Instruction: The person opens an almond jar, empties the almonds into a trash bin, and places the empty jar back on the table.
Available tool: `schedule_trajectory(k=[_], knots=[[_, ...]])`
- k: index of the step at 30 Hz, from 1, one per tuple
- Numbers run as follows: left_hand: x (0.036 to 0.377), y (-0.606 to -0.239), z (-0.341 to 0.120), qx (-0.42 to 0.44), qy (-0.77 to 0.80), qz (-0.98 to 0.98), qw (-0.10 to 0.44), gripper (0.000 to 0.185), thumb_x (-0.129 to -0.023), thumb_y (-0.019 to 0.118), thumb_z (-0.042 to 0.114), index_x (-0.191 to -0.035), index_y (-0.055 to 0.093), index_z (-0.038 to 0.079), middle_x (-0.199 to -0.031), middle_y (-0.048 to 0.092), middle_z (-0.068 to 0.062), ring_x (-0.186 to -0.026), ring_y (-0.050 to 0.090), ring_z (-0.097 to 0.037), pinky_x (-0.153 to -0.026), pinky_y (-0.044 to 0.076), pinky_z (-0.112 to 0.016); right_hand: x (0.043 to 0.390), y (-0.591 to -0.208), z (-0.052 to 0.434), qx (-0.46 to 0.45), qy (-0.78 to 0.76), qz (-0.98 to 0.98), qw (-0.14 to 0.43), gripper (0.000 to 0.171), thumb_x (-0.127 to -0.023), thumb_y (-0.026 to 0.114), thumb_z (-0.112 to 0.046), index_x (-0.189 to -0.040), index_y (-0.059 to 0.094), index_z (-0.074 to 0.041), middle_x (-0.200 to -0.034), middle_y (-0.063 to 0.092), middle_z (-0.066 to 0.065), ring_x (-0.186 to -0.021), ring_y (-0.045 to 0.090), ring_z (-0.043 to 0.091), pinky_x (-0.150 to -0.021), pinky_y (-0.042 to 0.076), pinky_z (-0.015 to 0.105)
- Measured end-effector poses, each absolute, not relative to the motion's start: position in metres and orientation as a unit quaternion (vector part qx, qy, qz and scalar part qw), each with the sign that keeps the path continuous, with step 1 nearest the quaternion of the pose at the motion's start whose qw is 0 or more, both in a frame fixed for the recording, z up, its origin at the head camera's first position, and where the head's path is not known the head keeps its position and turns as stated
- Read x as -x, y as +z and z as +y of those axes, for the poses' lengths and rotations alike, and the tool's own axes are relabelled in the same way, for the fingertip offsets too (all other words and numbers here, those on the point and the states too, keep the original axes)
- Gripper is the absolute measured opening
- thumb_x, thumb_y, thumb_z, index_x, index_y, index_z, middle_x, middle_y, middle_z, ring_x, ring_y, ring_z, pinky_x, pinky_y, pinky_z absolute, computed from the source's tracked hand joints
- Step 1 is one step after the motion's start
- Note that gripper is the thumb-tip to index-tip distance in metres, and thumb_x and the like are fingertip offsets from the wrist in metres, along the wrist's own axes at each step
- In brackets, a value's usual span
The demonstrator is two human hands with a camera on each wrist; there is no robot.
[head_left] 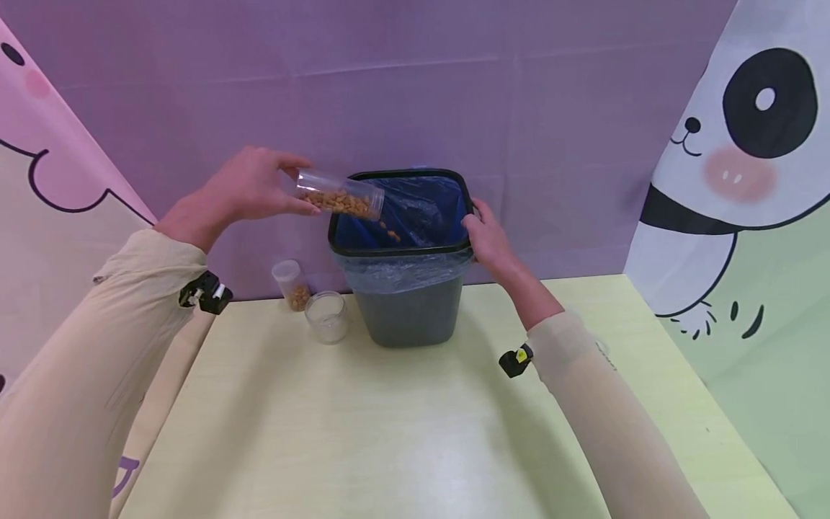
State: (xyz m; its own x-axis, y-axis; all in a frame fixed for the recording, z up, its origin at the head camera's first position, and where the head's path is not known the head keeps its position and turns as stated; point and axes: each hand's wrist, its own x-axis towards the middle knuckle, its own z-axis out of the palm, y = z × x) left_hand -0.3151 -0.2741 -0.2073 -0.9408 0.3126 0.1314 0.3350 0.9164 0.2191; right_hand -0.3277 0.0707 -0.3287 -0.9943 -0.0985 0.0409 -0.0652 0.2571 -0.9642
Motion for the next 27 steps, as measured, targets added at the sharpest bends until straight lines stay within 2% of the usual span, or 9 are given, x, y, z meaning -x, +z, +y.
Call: schedule_trajectory(k=[16, 27], knots=[[0.3138, -0.2043, -0.2713, 0.177, -0.081, -0.98, 0.049, 0.085, -0.072, 0.078, 0.058, -0.136, 0.054, 0.007, -0.119, 0.06, -0.021, -0.095, 0.053, -0.032, -0.07, 0.045, -0.042, 0.3257, -0.3294, 0.0709, 0.058, -0.614, 0.787, 0.021, 0.055, -0.098, 0.036, -0.029, -0.152, 0.026, -0.022, -0.147, 0.038, 0.009, -0.125, 0.042, 0.035, -0.088, 0.046, 0.051], [0.3147, -0.2021, -0.2696, 0.197, -0.057, -0.978, 0.05, 0.086, -0.073, 0.076, 0.061, -0.137, 0.054, 0.008, -0.119, 0.061, -0.02, -0.099, 0.055, -0.033, -0.077, 0.046, -0.048, 0.3262, -0.3301, 0.0708, 0.055, -0.609, 0.791, 0.017, 0.056, -0.098, 0.036, -0.031, -0.152, 0.027, -0.024, -0.147, 0.039, 0.007, -0.122, 0.044, 0.031, -0.085, 0.048, 0.049]])
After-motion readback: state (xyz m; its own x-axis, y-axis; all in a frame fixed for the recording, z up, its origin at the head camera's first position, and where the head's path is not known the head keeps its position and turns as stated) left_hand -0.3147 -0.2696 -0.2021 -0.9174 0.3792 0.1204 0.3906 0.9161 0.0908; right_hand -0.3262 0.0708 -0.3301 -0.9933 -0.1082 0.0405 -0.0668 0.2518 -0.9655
